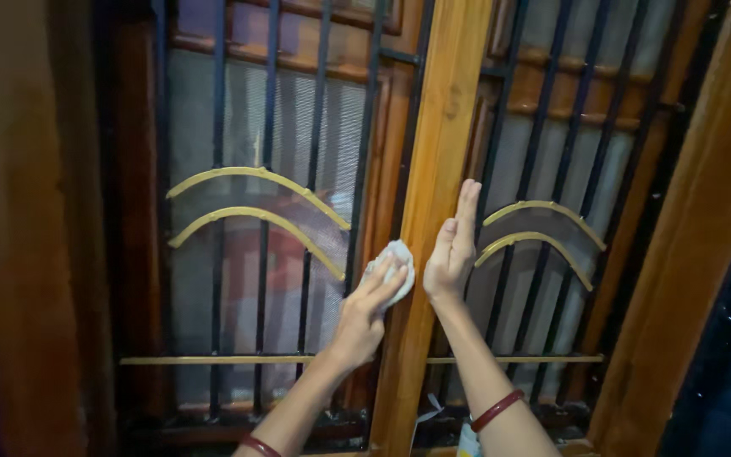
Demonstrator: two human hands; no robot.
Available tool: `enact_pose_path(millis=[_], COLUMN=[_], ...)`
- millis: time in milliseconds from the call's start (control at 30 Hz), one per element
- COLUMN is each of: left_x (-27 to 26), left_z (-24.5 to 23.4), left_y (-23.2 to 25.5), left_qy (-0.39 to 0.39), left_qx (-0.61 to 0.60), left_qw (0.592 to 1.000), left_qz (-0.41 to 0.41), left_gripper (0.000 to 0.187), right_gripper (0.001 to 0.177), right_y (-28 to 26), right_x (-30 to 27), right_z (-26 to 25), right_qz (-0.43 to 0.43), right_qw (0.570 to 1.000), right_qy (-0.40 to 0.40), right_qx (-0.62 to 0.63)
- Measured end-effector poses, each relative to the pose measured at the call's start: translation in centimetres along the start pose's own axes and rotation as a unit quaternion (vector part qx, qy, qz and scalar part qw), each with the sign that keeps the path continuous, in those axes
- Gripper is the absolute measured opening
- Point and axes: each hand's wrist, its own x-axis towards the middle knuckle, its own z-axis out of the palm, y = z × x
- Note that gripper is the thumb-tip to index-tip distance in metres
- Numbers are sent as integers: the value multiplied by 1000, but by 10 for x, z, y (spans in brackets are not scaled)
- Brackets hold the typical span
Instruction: The person wipes the wooden frame of a window with a cloth. They clean the vertical and horizontal sections of the frame, including the area around the metal bars and mesh screen. A spray bottle is visible on the windowsill.
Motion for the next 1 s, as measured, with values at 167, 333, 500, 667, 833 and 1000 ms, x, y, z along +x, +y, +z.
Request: enact_pose_path(millis=[167,333,500,667,833,1000], left_x=[56,88,55,-4,-41,-69], left_z=[-3,42,50,47,50,50], left_y=[6,12,0,1,1,-2], left_qy=[143,141,118,82,74,40], left_qx=[-3,5,22,19,20,23], left_qw=[990,988,992,996,997,998], left_qz=[14,66,39,5,-29,-52], left_gripper=[79,62,57,53,50,52], right_gripper=[55,57,58,60,59,56], right_y=[0,9,11,4,4,1], right_x=[-3,-3,-1,-6,-4,-7], right_z=[3,1,-1,-1,0,-1], right_qz=[11,-9,-6,14,-2,5], right_qw=[1000,1000,999,999,999,1000], right_qy=[11,9,18,15,4,-2], right_qx=[1,13,48,48,46,4])
